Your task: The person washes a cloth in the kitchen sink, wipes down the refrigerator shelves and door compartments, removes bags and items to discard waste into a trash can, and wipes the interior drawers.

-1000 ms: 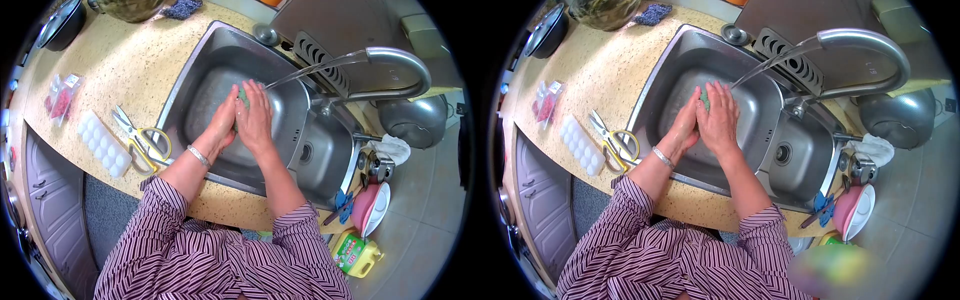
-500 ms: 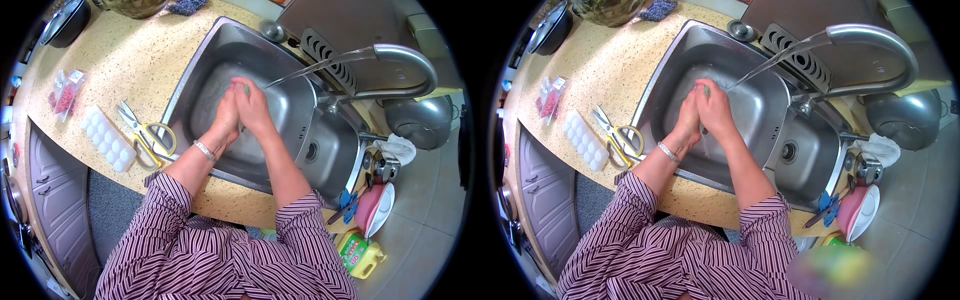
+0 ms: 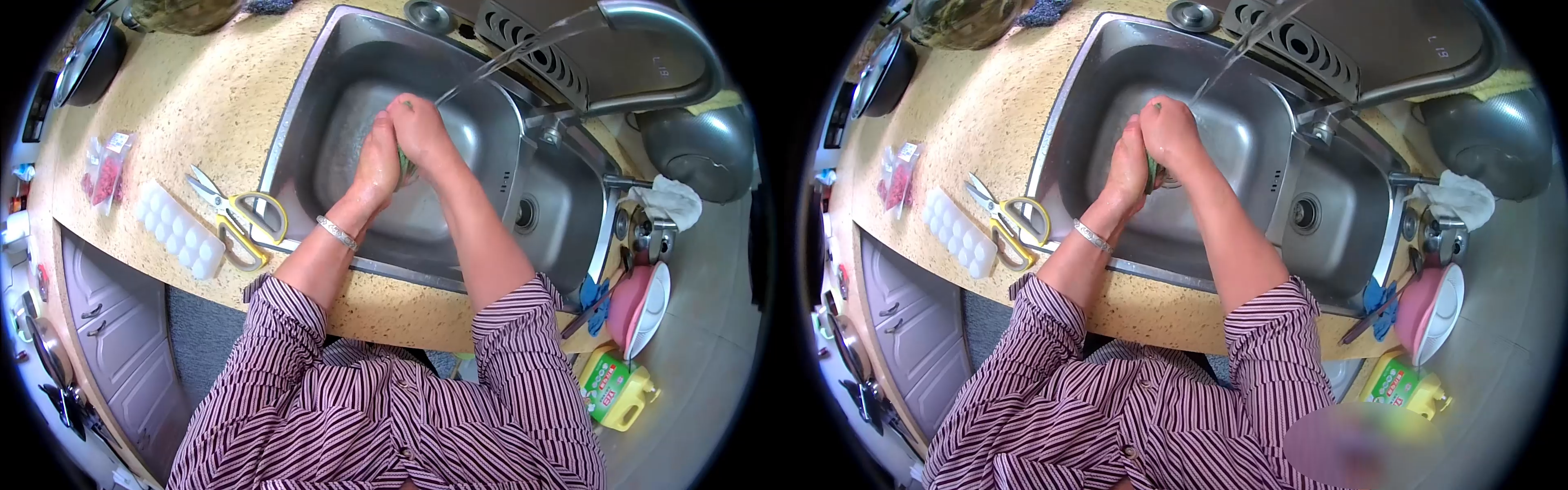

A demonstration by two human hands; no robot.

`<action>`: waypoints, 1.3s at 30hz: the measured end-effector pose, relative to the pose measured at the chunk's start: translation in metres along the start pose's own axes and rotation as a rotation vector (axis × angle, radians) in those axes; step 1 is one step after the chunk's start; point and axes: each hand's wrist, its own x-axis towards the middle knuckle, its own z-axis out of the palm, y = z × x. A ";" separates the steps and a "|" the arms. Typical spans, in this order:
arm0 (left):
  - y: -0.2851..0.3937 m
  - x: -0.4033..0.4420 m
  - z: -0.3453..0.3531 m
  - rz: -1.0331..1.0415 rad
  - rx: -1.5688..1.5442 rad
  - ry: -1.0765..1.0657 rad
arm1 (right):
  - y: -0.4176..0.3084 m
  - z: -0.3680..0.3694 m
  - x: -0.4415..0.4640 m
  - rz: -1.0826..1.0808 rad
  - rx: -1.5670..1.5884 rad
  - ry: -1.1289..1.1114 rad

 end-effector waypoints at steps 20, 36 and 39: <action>0.013 -0.005 -0.007 0.042 0.057 -0.189 | 0.032 -0.174 -0.042 0.133 0.171 0.437; 0.005 -0.037 -0.050 -0.046 0.246 -0.507 | 0.000 -0.109 -0.134 -0.127 0.489 -0.036; -0.017 -0.041 -0.058 0.095 0.644 -0.198 | 0.031 -0.114 -0.127 -0.091 0.246 -0.090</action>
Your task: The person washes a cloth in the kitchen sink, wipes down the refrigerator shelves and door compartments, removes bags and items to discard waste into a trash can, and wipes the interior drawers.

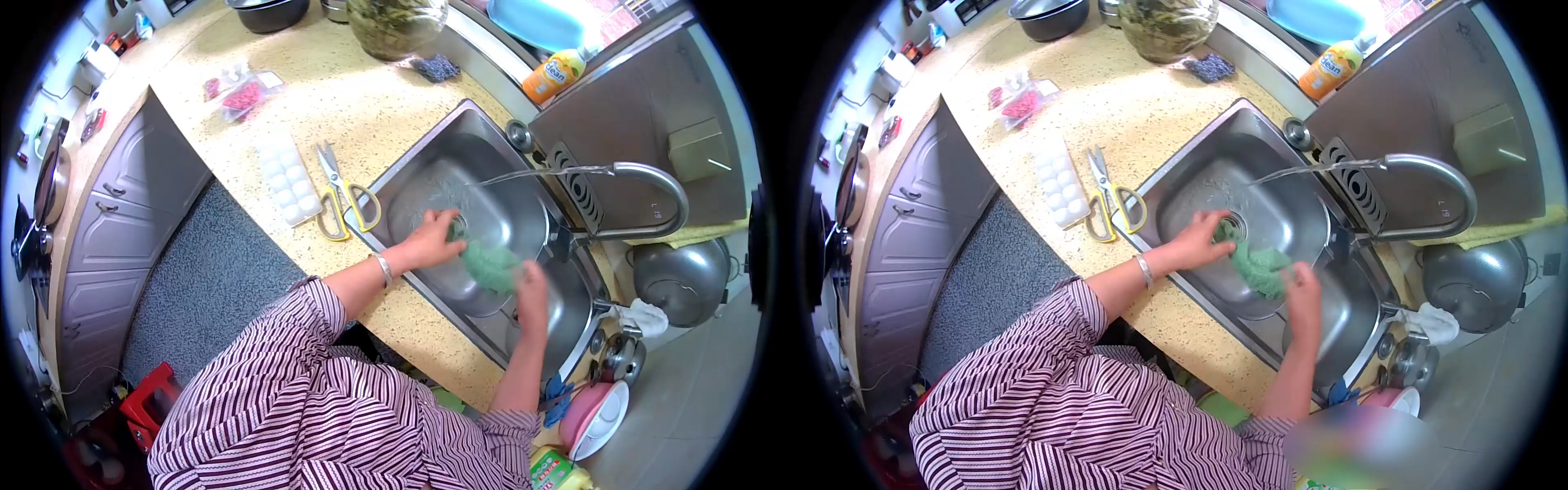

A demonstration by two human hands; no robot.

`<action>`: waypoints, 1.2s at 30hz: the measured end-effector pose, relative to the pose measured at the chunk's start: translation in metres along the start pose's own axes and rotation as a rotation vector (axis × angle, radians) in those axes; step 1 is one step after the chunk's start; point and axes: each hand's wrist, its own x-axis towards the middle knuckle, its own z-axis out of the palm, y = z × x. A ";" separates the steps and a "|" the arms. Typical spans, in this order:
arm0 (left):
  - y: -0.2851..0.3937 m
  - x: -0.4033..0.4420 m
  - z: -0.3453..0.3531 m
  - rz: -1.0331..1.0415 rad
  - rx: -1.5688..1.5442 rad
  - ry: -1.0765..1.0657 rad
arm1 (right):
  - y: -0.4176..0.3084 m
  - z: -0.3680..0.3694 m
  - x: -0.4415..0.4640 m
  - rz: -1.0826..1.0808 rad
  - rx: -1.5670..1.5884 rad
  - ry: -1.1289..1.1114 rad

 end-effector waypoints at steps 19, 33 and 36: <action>0.025 -0.039 0.021 0.010 -0.504 -0.294 | -0.140 0.016 -0.024 -0.448 0.194 0.059; 0.062 -0.084 0.003 0.010 -1.065 -0.457 | -0.043 0.041 -0.019 -0.073 0.130 0.079; 0.053 -0.070 0.021 0.115 -0.474 -0.701 | -0.029 0.056 0.002 -0.257 -0.149 -0.112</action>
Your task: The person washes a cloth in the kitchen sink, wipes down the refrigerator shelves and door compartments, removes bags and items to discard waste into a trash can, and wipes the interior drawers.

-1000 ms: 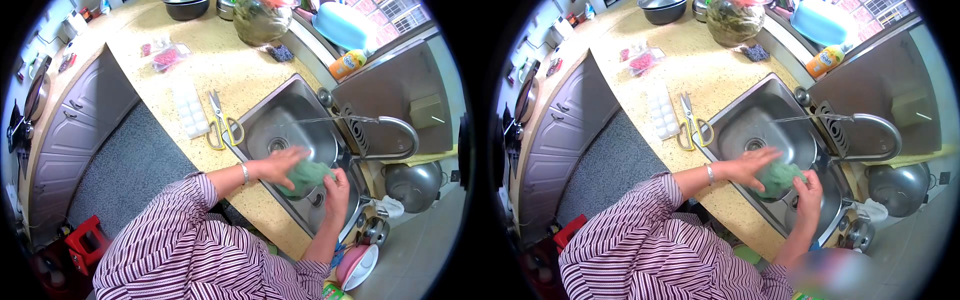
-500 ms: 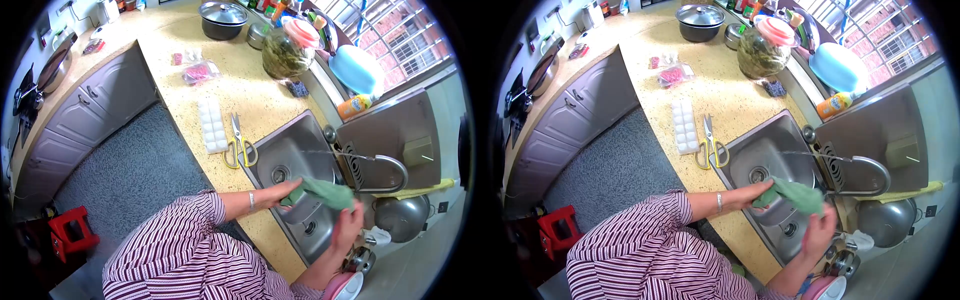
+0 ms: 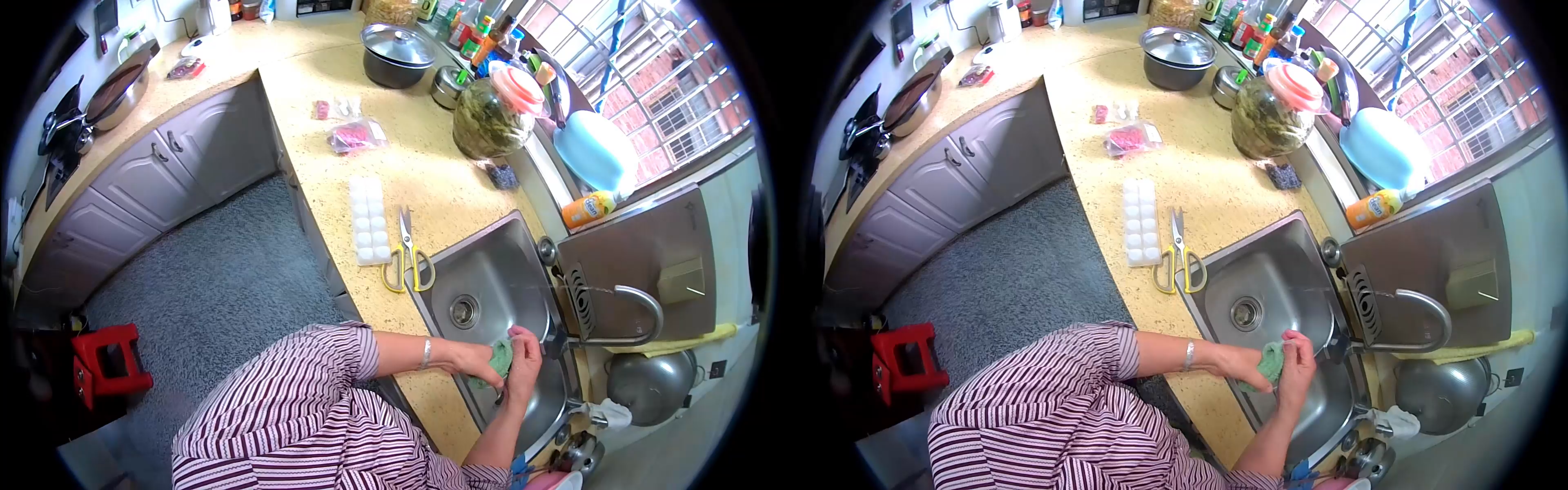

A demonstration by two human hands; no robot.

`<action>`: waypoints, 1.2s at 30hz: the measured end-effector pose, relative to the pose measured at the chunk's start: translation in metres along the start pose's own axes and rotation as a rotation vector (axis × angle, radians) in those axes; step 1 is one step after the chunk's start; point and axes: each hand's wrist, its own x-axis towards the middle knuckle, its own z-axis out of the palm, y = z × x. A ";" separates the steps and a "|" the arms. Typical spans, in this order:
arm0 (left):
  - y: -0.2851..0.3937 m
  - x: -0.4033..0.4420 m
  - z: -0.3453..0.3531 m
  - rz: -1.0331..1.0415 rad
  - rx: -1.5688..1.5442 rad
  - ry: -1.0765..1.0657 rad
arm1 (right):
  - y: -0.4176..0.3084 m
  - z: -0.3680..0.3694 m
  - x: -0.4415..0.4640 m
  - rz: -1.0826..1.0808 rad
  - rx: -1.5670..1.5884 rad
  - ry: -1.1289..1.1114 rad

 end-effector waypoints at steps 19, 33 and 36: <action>0.009 0.039 -0.022 -0.055 -0.048 0.161 | -0.047 0.023 0.055 0.174 0.218 -0.067; -0.021 0.047 -0.034 0.110 0.780 0.547 | 0.071 0.029 0.084 0.247 -0.178 0.203; -0.028 0.045 -0.035 0.054 0.771 0.597 | 0.085 0.039 0.084 0.259 -0.200 0.246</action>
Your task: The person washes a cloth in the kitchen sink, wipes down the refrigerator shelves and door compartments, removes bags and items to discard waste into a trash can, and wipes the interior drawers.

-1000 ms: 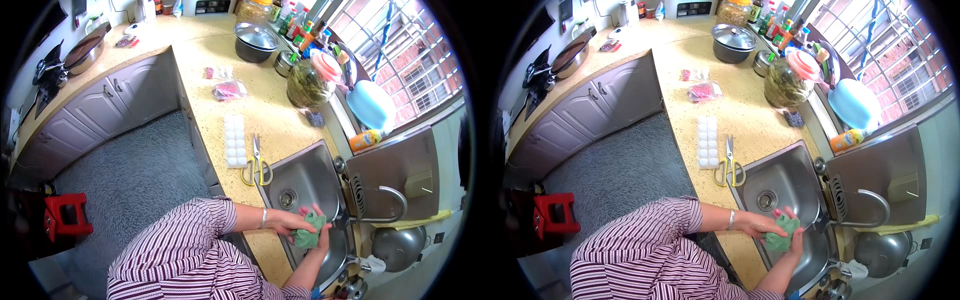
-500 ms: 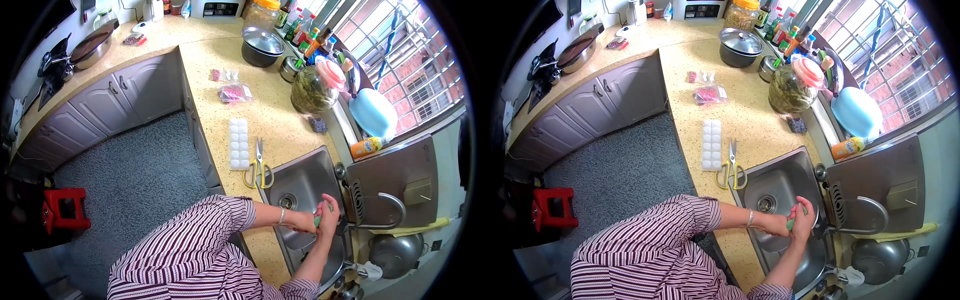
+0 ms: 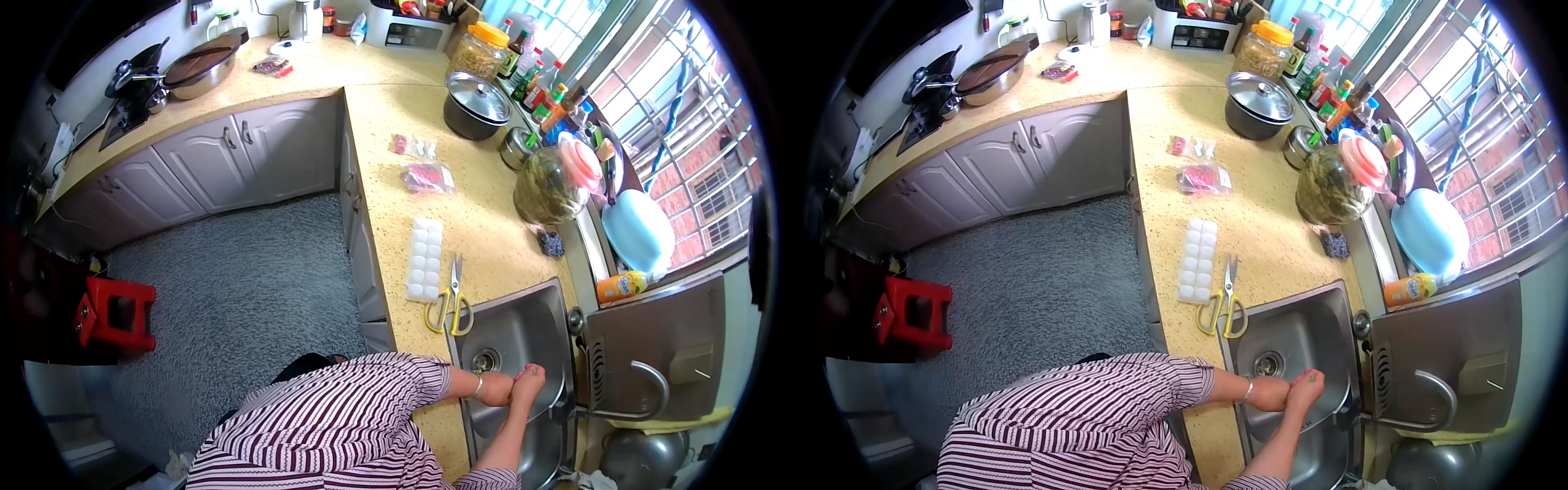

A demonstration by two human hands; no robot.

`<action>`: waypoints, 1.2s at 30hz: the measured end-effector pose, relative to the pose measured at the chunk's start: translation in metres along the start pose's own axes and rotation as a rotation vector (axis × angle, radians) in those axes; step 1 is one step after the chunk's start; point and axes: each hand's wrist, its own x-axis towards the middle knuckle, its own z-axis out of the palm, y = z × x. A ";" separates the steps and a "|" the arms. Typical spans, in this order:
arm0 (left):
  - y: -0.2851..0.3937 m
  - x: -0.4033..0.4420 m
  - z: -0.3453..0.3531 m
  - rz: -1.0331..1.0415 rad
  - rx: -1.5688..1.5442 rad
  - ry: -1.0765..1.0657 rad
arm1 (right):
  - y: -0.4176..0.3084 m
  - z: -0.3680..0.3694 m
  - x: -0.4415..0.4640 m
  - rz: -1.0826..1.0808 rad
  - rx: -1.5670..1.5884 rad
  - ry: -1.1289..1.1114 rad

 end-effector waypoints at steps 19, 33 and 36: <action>0.012 -0.022 -0.084 -0.120 -0.491 -0.203 | -0.078 -0.075 -0.087 0.066 0.571 -0.338; 0.045 -0.033 -0.062 -0.239 -0.880 0.094 | -0.184 -0.067 -0.114 -0.602 -0.052 -0.243; 0.046 -0.029 -0.067 0.160 -1.656 -0.394 | -0.198 -0.056 -0.153 -0.475 0.314 -0.404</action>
